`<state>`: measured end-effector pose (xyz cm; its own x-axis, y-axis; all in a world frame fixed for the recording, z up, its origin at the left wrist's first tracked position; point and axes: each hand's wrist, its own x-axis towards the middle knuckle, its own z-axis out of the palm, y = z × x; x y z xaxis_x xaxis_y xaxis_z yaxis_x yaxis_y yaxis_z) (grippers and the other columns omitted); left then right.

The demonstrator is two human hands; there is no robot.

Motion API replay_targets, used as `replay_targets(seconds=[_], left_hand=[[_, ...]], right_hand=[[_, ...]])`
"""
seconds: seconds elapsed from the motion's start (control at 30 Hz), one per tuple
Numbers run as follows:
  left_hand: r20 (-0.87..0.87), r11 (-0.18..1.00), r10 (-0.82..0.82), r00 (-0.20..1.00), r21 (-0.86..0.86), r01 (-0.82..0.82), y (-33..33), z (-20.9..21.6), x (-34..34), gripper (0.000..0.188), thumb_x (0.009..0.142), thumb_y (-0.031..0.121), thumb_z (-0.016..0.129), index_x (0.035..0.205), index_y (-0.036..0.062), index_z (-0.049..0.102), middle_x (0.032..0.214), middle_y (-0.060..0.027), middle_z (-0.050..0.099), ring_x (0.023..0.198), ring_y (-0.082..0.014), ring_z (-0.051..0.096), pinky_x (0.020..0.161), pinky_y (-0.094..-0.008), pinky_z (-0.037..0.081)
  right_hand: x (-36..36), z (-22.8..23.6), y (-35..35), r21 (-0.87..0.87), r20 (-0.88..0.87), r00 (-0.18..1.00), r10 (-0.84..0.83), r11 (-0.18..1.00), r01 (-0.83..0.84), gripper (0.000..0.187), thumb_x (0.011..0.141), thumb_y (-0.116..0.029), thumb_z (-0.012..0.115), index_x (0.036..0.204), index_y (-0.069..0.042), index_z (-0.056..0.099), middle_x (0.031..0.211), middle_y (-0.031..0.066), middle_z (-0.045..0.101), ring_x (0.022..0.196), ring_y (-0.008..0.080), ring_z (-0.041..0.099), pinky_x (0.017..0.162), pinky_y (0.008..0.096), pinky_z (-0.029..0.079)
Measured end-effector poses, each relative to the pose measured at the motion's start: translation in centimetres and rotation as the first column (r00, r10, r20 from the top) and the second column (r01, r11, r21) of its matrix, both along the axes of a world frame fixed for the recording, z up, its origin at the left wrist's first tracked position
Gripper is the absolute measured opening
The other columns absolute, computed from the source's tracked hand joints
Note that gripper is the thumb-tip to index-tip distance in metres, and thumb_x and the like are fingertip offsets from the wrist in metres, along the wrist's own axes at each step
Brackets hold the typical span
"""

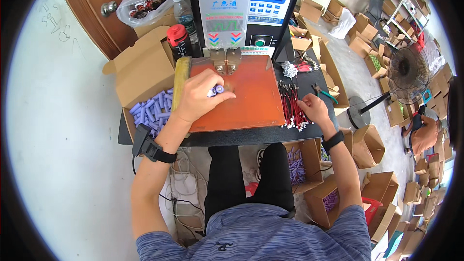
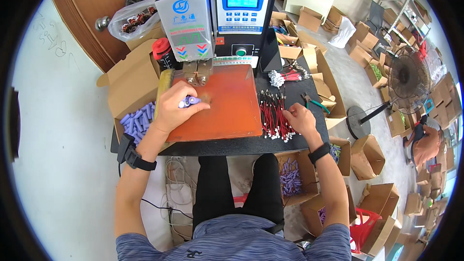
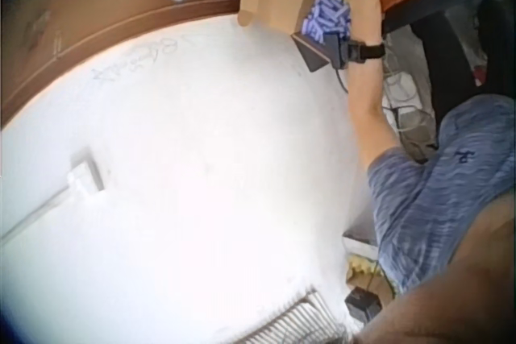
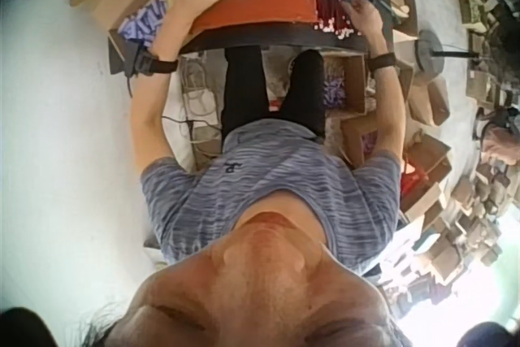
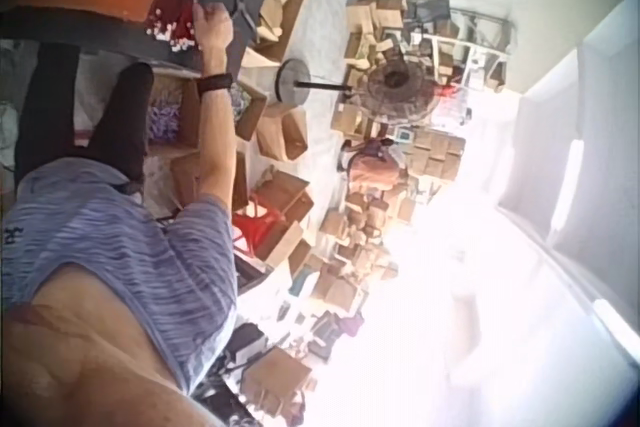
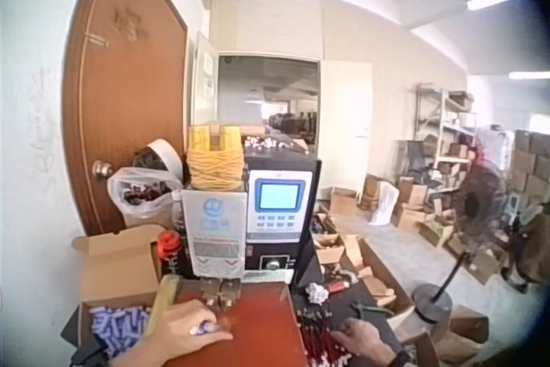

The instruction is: The person picks up a battery and a wire, positions them under the welding machine's electrodes, and triggers the weld. They repeat this process for several batteries, occasionally reaching into a box to retrieve more batteries.

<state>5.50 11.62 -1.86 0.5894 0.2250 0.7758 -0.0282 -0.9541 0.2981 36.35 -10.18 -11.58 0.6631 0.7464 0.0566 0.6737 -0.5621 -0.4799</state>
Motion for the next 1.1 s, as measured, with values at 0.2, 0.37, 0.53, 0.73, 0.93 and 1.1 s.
replay_targets(seconds=[0.2, 0.37, 0.53, 0.73, 0.93, 1.1], left_hand=[[0.026, 0.991, -0.095, 0.995, -0.088, 0.097, 0.2, -0.1, -0.1, 0.034, 0.062, 0.015, 0.087, 0.076, 0.0043, 0.058, 0.073, -0.0063, 0.056, 0.064, -0.0205, 0.055, 0.057, -0.0312, 0.044], [-0.014, 0.98, -0.129, 0.992, -0.153, 0.126, 0.3, 0.1, -0.1, 0.032, 0.064, 0.014, 0.085, 0.079, 0.0046, 0.058, 0.076, -0.0068, 0.058, 0.065, -0.0222, 0.058, 0.059, -0.031, 0.047], [-0.041, 0.96, -0.144, 0.989, -0.249, 0.129, 0.8, -0.3, 0.1, 0.029, 0.065, 0.014, 0.085, 0.081, 0.0046, 0.062, 0.076, -0.0066, 0.061, 0.066, -0.0212, 0.06, 0.06, -0.0309, 0.047], [-0.15, 0.891, -0.14, 0.979, -0.45, 0.058, 1.2, -1.1, 0.2, 0.027, 0.071, 0.02, 0.082, 0.085, 0.0019, 0.068, 0.072, -0.0094, 0.064, 0.063, -0.0215, 0.061, 0.06, -0.0305, 0.048], [-0.163, 0.898, -0.124, 0.979, -0.438, 0.041, 0.9, -0.7, 0.4, 0.027, 0.076, 0.023, 0.078, 0.089, 0.0013, 0.069, 0.074, -0.0123, 0.065, 0.065, -0.0269, 0.062, 0.062, -0.033, 0.049], [-0.191, 0.939, -0.076, 0.979, -0.343, 0.006, 1.6, -1.3, 0.1, 0.023, 0.079, 0.017, 0.076, 0.094, 0.0008, 0.069, 0.079, -0.0119, 0.068, 0.069, -0.0192, 0.063, 0.065, -0.0293, 0.049]], right_hand=[[1.0, -0.8, 1.2, -0.076, -0.082, 0.996, 0.025, 0.997, -0.031, 0.028, 0.08, -0.031, 0.07, 0.08, -0.004, 0.068, 0.08, 0.0134, 0.07, 0.081, 0.0317, 0.068, 0.073, 0.0401, 0.052], [1.9, 0.7, 0.8, 0.032, -0.191, 0.981, 0.045, 0.999, -0.04, 0.022, 0.078, -0.02, 0.072, 0.071, 0.0, 0.065, 0.066, 0.0121, 0.067, 0.064, 0.0222, 0.067, 0.06, 0.0338, 0.051], [3.1, 2.8, 0.6, 0.151, -0.444, 0.892, 0.087, 0.988, -0.021, 0.016, 0.075, -0.003, 0.068, 0.065, 0.003, 0.057, 0.06, 0.0079, 0.062, 0.057, 0.0139, 0.063, 0.047, 0.0279, 0.049], [3.0, 4.7, 0.2, 0.197, -0.562, 0.817, 0.131, 0.98, -0.021, 0.015, 0.075, 0.013, 0.055, 0.087, 0.007, 0.058, 0.082, 0.0132, 0.064, 0.07, 0.0199, 0.067, 0.057, 0.032, 0.058], [4.0, 6.0, -0.6, 0.196, -0.235, 0.954, 0.188, 0.97, -0.143, 0.026, 0.08, 0.009, 0.051, 0.1, 0.004, 0.065, 0.08, 0.0118, 0.067, 0.072, 0.0141, 0.067, 0.061, 0.0301, 0.052], [-1.2, 9.7, 2.3, 0.27, -0.077, 0.983, 0.168, 0.953, -0.141, 0.016, 0.084, -0.004, 0.059, 0.096, -0.001, 0.069, 0.068, 0.0075, 0.066, 0.065, 0.011, 0.063, 0.059, 0.0277, 0.049]])
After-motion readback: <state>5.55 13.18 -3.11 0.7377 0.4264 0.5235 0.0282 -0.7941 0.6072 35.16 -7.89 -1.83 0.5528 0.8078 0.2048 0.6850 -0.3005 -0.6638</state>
